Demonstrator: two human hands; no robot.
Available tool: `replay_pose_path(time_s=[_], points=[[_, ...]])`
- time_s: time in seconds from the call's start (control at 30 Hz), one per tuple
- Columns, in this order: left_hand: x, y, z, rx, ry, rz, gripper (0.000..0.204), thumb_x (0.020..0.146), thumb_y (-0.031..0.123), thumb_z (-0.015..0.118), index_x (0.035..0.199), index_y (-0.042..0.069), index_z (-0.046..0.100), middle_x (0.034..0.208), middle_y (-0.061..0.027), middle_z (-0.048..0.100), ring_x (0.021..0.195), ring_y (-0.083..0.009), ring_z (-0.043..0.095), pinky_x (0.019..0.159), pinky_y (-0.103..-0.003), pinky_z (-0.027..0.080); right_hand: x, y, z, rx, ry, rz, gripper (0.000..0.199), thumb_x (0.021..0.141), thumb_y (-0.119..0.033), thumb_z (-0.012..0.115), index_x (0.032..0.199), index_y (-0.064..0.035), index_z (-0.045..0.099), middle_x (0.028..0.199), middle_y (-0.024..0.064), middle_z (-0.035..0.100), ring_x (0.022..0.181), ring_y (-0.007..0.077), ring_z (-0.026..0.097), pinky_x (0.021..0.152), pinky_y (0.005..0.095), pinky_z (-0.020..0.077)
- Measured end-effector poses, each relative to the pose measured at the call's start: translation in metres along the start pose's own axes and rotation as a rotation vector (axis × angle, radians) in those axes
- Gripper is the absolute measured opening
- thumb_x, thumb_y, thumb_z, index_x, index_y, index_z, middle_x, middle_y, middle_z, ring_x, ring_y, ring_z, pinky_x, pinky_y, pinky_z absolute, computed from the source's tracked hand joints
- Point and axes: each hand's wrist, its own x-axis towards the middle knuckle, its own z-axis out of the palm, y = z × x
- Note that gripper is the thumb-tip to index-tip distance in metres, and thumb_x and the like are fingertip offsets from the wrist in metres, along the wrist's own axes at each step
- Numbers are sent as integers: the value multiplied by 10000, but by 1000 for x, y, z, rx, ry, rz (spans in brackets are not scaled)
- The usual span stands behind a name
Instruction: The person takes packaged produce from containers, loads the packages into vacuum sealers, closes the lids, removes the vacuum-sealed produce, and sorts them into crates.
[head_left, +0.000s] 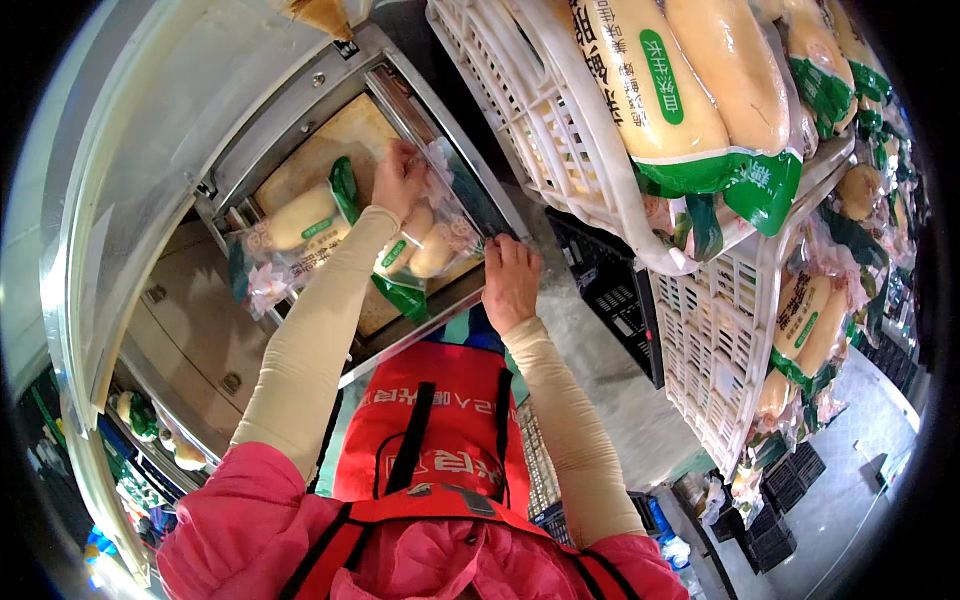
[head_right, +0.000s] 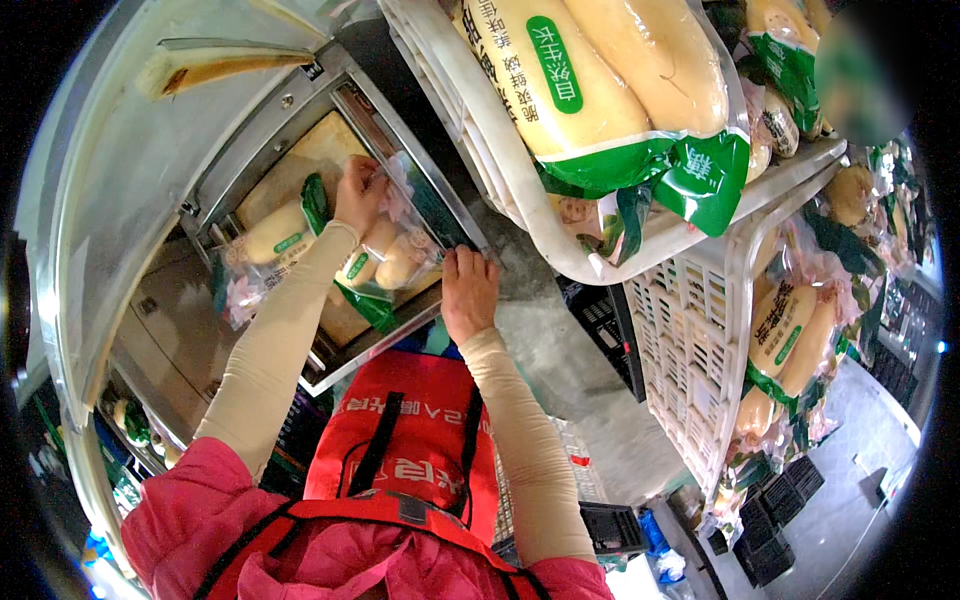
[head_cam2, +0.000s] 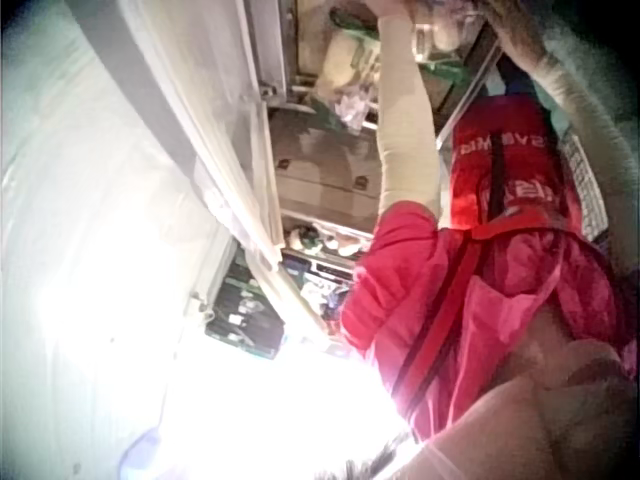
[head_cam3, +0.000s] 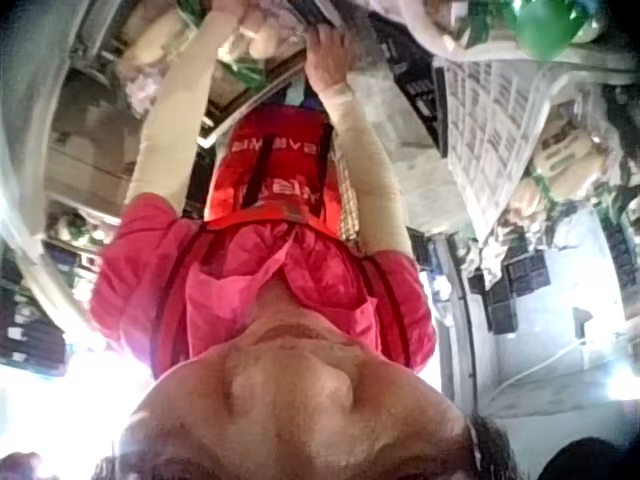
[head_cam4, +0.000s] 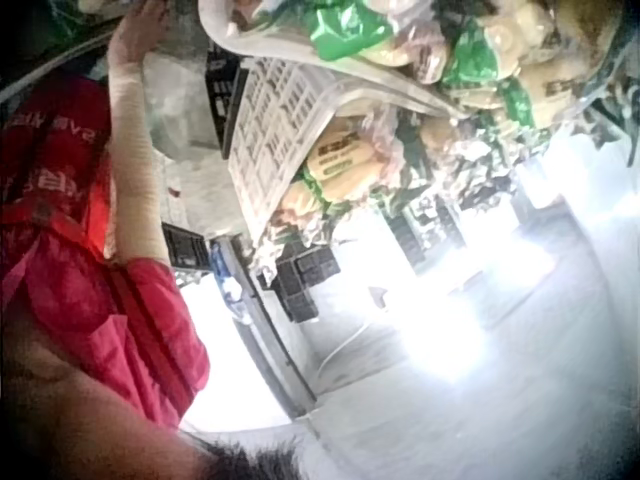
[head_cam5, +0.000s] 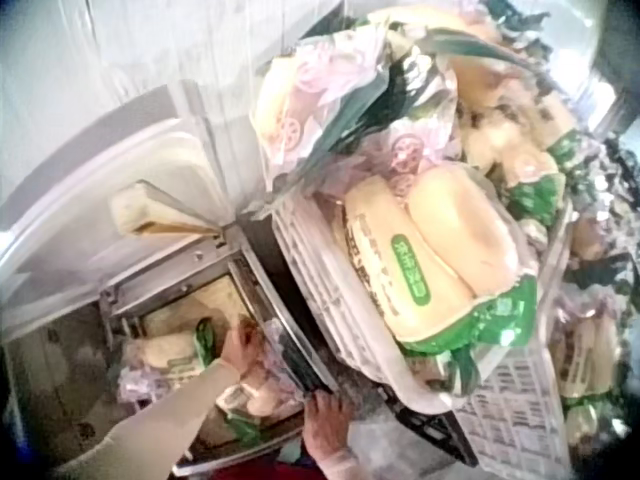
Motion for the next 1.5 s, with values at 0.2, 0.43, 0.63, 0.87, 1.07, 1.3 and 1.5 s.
replay_pose_path(time_s=[0.2, 0.43, 0.63, 0.87, 1.07, 1.3, 1.5], points=[[-17, 15, -1, 493, 237, 167, 244, 769, 109, 610, 988, 48, 523, 945, -106, 597, 886, -290, 559, 790, -411, 426, -7, 4, 7, 99, -38, 22, 351, 744, -60, 531, 1090, -2, 534, 1098, 104, 498, 990, 264, 475, 854, 387, 345], [-29, 34, 10, 883, -61, 319, 517, 734, 62, 579, 1236, 130, 475, 1250, -76, 452, 1129, -280, 435, 893, -458, 342, -6, 5, -5, 118, -94, -17, 335, 791, -69, 508, 1113, 19, 524, 1245, 140, 451, 1068, 291, 452, 910, 416, 336], [-51, 60, 3, 704, 127, 161, 540, 712, 27, 574, 1236, 113, 479, 1247, -157, 449, 1150, -311, 439, 946, -499, 328, -6, 7, -5, 207, -160, -56, 416, 758, -38, 551, 1166, 5, 482, 1238, 162, 450, 1090, 344, 442, 928, 464, 334], [-163, -5, -27, -475, 883, -634, 346, 803, 152, 644, 1108, 27, 539, 1029, -93, 575, 971, -199, 548, 759, -325, 463, 17, 22, -26, 375, -158, -246, 306, 760, -4, 543, 1066, -13, 523, 1125, 169, 504, 1041, 357, 480, 883, 437, 399], [-162, -24, -74, -1163, 960, -645, 544, 821, 250, 650, 1262, 114, 363, 1099, -26, 542, 959, -134, 519, 723, -295, 399, 116, -67, -9, 545, -288, -479, 172, 781, 16, 547, 947, -10, 584, 878, 174, 589, 832, 347, 569, 703, 403, 462], [-125, -14, -100, -1494, 1183, -445, 370, 790, 38, 653, 1132, 71, 514, 1019, -52, 600, 888, -197, 596, 759, -343, 504, 202, -188, 84, 520, -314, -725, 205, 832, -149, 580, 990, -21, 606, 885, 167, 641, 811, 292, 621, 719, 326, 481], [-127, -28, -75, -1269, 1219, -286, 197, 798, 45, 656, 987, 14, 608, 955, -24, 628, 850, -110, 587, 741, -256, 476, 246, -221, 117, 664, -471, -781, 354, 849, -270, 601, 1087, -8, 583, 962, 106, 645, 868, 180, 600, 788, 277, 453]])
